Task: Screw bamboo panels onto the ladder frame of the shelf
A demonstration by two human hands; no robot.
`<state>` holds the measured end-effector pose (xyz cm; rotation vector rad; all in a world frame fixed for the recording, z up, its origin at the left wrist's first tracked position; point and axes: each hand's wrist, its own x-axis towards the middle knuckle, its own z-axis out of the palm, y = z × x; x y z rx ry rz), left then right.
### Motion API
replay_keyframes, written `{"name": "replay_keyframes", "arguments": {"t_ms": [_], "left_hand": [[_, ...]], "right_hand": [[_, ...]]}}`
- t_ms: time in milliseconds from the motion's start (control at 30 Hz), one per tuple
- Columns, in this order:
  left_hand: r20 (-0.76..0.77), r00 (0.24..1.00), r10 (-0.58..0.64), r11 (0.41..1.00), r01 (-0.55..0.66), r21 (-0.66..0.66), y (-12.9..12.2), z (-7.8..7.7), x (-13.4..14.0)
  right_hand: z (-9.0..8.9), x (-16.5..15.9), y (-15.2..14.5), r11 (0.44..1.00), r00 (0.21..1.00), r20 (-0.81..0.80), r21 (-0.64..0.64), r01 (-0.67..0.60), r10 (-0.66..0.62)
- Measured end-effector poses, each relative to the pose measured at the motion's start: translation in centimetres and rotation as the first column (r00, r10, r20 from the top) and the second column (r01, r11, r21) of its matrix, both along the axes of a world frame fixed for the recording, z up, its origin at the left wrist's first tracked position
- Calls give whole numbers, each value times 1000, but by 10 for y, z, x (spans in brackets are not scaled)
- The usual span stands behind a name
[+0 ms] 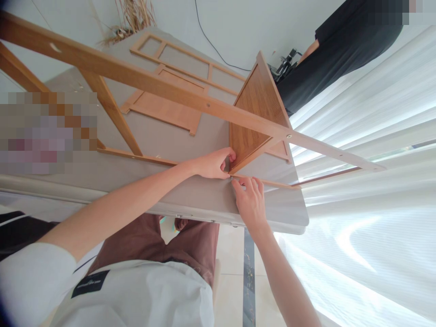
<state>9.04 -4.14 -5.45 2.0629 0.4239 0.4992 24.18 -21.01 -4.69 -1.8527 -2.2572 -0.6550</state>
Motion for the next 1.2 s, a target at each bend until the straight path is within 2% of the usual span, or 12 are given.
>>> {"name": "replay_keyframes", "arguments": {"t_ms": [600, 800, 1000, 1200], "left_hand": [[-14, 1000, 2, 1000, -2, -1, -1, 3, -2], [-8, 1000, -1, 1000, 1, 0, -1, 2, -2], [4, 1000, -3, 1000, 3, 13, 0, 1, -1], [0, 1000, -5, 1000, 5, 11, 0, 1, -1]], "right_hand": [[14, -5, 3, 999, 994, 108, -30, -19, 23], [10, -4, 4, 999, 998, 65, -32, -14, 16], [6, 0, 6, 998, 997, -74, -47, -41, 37], [3, 4, 4, 998, 994, -100, -44, -55, 50]]}}
